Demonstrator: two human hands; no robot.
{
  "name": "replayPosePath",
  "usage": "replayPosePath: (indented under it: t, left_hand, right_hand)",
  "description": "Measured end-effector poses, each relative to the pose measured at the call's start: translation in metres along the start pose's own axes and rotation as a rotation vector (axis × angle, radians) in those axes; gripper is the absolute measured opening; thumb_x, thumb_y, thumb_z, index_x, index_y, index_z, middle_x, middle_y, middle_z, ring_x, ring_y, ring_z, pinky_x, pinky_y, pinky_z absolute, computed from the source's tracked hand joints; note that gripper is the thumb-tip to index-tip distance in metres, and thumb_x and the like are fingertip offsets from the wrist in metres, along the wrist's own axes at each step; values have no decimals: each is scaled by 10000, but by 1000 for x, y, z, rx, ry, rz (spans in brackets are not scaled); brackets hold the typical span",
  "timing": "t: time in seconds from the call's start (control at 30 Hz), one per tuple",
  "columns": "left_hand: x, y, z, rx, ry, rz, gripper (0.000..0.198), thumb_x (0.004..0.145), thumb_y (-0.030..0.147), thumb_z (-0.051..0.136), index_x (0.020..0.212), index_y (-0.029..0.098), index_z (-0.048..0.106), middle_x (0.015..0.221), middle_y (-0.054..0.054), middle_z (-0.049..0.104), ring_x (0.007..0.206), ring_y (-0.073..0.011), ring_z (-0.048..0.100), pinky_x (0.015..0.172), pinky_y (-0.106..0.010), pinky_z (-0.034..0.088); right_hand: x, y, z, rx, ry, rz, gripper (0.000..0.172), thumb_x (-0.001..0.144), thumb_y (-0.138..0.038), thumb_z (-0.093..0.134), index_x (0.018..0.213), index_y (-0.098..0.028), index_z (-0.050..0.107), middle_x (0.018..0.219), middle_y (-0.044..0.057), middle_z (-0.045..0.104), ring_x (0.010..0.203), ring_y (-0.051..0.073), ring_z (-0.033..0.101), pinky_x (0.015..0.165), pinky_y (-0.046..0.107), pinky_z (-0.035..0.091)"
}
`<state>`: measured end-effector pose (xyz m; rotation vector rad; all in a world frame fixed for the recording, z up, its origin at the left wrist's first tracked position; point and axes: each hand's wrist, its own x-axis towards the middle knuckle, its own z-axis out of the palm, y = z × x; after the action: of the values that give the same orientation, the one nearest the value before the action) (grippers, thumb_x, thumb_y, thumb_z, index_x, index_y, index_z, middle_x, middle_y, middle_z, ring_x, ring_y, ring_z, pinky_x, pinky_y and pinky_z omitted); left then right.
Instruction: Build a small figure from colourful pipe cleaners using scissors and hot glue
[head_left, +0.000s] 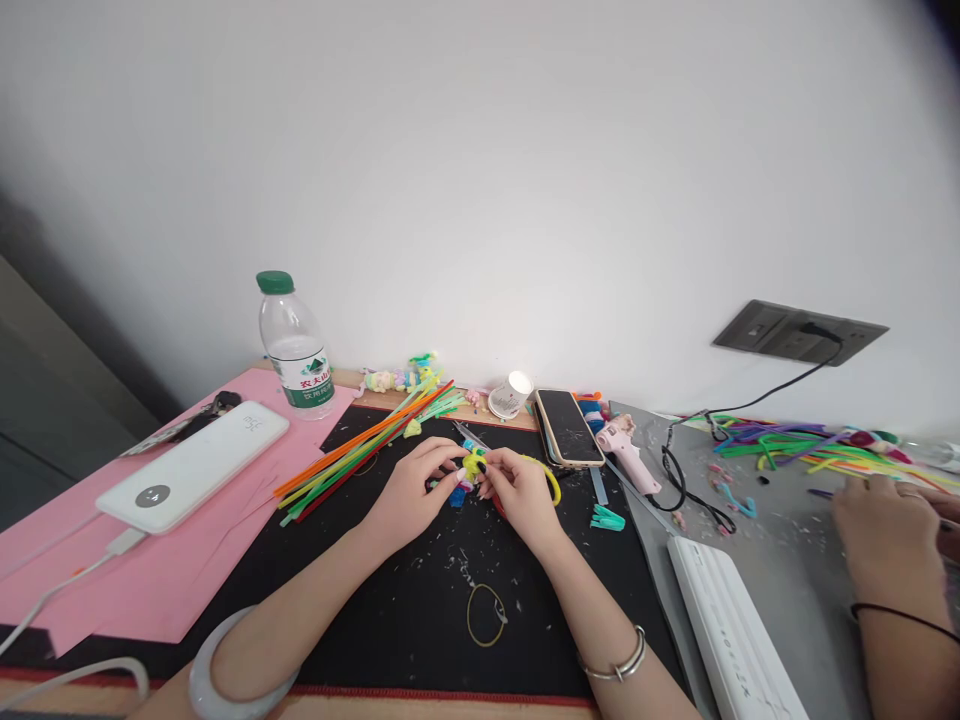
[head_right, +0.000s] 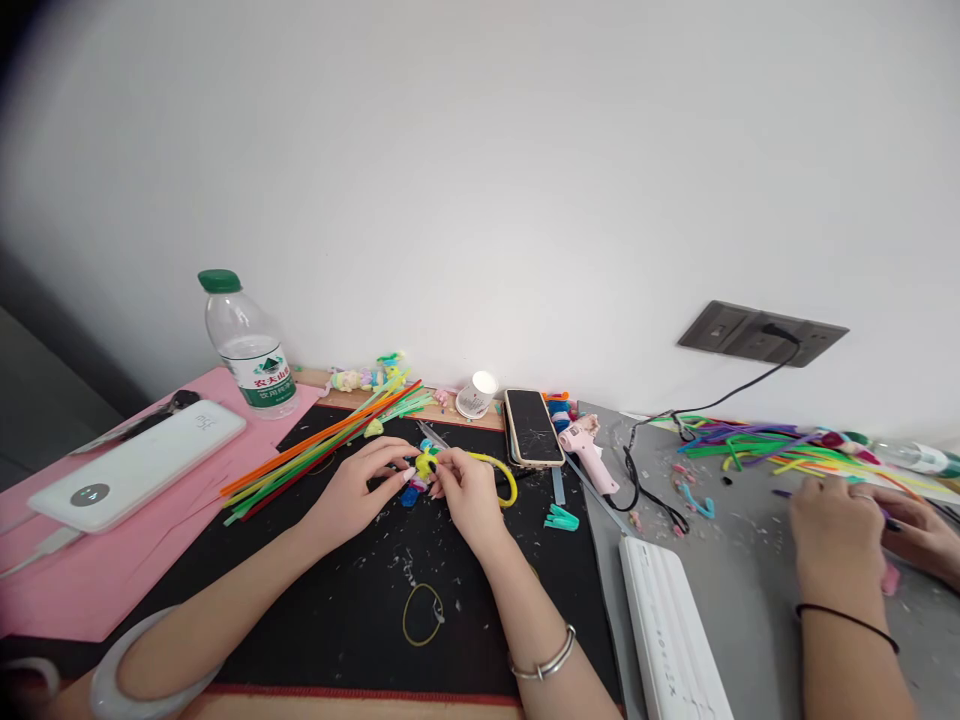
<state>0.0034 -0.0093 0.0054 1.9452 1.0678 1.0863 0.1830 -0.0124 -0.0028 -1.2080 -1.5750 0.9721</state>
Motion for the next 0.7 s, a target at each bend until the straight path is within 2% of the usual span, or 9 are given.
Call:
replayPosePath:
  t: [0.4,0.6,0.7]
  left_hand:
    - [-1,1,1,10,-22,21,284,886,245,485,1129,198,624,1200,-94,543,904,-167,608,795,-304,553]
    - [-2,1,0,191,-22,132,304,903,234,451,1148,219,630,1212,-101,561,1127,-228,551,991,-384,457]
    - [-3,2,0,242,-42,154,332,911,235,436,1191,236,613,1237,-100,554,1133,-228,554,992,-386,456]
  right_hand:
    - [0,-2,-1,-49,-13,4,128,843,-295,509,814,-203,592,635,3,622,535,150,593,547,271,499]
    - [-1,-1,-2,-114,-25,-40,130,854,-221,488,775,-201,589,611,-2,615,526,147,594,533,257,482]
    - [-1,-1,-3,-146,-35,-50,142,860,-213,480,771,-204,590,601,-6,606,526,145,590,535,251,477]
